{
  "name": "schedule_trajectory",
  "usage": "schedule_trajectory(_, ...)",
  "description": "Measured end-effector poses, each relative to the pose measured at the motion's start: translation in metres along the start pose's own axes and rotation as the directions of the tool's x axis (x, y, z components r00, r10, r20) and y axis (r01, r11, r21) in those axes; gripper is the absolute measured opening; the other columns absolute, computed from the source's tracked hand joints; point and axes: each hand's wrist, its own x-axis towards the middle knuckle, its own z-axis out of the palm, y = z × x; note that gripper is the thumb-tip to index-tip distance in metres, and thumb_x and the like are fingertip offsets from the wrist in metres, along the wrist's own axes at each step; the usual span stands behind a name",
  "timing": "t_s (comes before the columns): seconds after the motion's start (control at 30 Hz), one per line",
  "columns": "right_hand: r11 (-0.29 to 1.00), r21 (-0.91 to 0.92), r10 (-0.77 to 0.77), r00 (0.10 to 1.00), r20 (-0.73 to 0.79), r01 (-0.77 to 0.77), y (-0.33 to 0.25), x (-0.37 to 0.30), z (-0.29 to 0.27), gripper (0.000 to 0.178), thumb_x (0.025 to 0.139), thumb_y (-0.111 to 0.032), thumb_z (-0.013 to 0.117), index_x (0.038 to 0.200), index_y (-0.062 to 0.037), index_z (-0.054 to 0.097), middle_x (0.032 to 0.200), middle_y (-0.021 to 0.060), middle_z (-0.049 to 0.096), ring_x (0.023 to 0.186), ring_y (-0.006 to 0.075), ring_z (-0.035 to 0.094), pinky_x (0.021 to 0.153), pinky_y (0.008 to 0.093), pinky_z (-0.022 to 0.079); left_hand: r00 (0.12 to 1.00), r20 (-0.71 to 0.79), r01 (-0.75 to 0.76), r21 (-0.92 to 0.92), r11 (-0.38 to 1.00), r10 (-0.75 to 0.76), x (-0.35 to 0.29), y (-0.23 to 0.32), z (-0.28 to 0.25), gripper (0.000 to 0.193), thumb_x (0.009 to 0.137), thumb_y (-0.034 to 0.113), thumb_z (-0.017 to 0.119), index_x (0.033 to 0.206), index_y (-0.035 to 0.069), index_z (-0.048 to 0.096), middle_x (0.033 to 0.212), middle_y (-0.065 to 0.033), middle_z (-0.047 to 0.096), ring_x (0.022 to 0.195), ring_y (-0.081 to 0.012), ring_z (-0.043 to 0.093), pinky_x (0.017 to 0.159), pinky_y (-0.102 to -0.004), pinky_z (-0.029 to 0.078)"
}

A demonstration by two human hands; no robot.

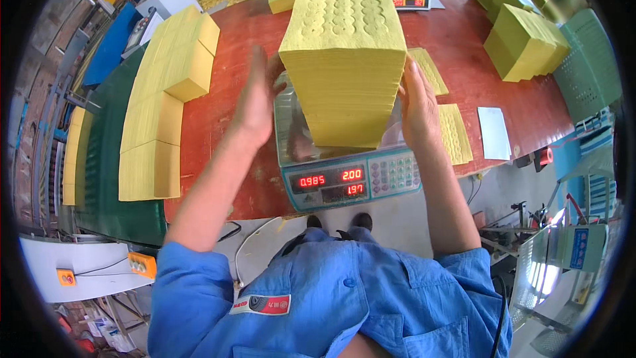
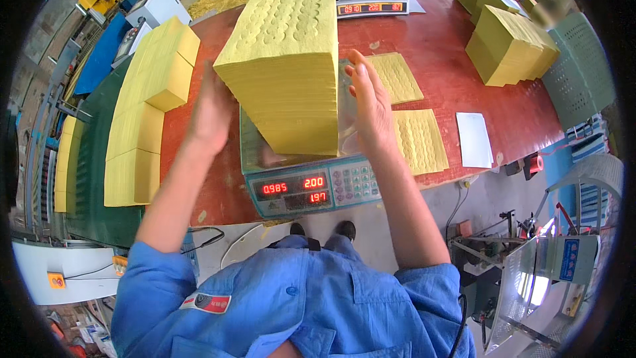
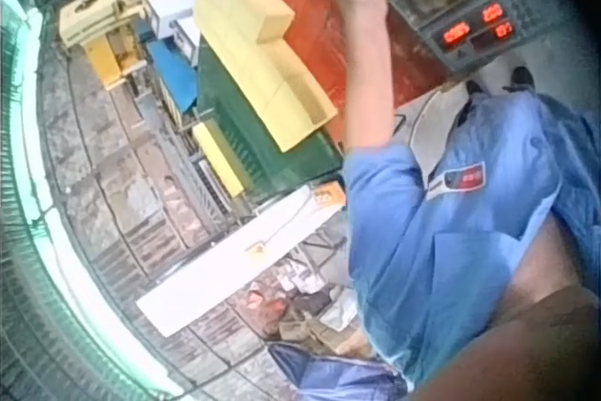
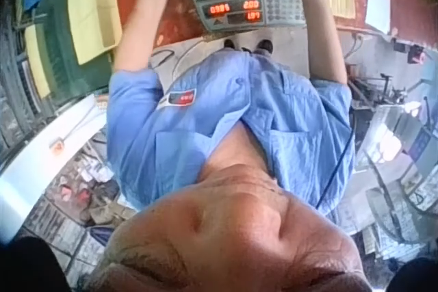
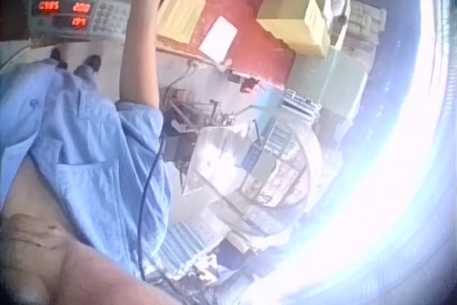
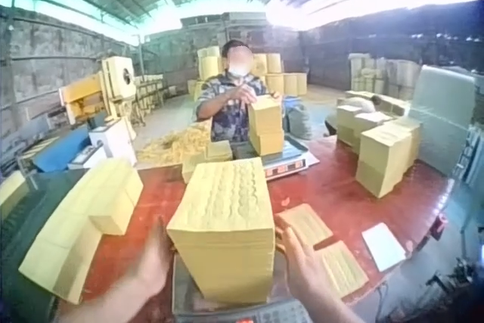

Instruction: The worker is weighing stacks of yellow paper sheets on an electronic scale and moving them from a conveyor belt to a work table.

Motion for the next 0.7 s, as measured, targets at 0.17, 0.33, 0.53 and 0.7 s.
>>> schedule_trajectory(0.17, 0.946, 0.25, 0.218, 0.976, -0.023, -0.206, 0.023, -0.007, 0.02, 0.05, 0.097, -0.042, 0.051, 0.13, -0.0053, 0.053, 0.12, 0.0082, 0.058, 0.109, 0.018, 0.055, 0.09, 0.0339, 0.046, 0.996, -0.066, 0.032, -0.377, 0.926, -0.061, 0.001, -0.072, 0.029, 0.066, 0.099, 0.056, 0.041, 0.144, 0.007, 0.039, 0.137, -0.0069, 0.048, 0.126, -0.0175, 0.044, 0.105, -0.034, 0.037)
schedule_trajectory(0.33, 0.921, 0.161, 0.356, 0.934, 0.024, -0.355, 0.015, 0.033, 0.023, 0.051, 0.094, -0.045, 0.053, 0.127, -0.0058, 0.055, 0.118, 0.0085, 0.06, 0.105, 0.0198, 0.058, 0.088, 0.036, 0.048, 0.972, -0.23, -0.081, -0.508, 0.858, -0.044, 0.027, -0.072, 0.046, 0.048, 0.098, 0.04, 0.051, 0.134, 0.009, 0.047, 0.124, -0.0016, 0.055, 0.115, -0.0149, 0.053, 0.097, -0.0338, 0.045)
schedule_trajectory(0.53, 0.963, 0.063, 0.243, 0.948, 0.204, -0.26, 0.002, 0.043, 0.022, 0.065, 0.101, -0.052, 0.039, 0.142, -0.0012, 0.044, 0.141, 0.0111, 0.048, 0.128, 0.0209, 0.045, 0.107, 0.0362, 0.035, 0.973, -0.232, -0.106, -0.492, 0.864, -0.013, 0.03, -0.057, 0.055, 0.052, 0.099, 0.044, 0.047, 0.136, 0.007, 0.044, 0.13, -0.003, 0.053, 0.121, -0.0167, 0.05, 0.101, -0.0334, 0.041)
schedule_trajectory(0.7, 0.971, 0.18, 0.097, 0.946, 0.311, -0.159, 0.01, 0.008, -0.02, 0.059, 0.104, -0.043, 0.03, 0.147, -0.0027, 0.035, 0.15, 0.0138, 0.037, 0.141, 0.0252, 0.033, 0.115, 0.0412, 0.025, 0.96, -0.275, -0.146, -0.33, 0.933, 0.052, -0.041, -0.066, 0.02, 0.091, 0.096, 0.066, 0.032, 0.15, -0.006, 0.02, 0.159, -0.0184, 0.018, 0.149, -0.0261, 0.012, 0.119, -0.0418, 0.008)
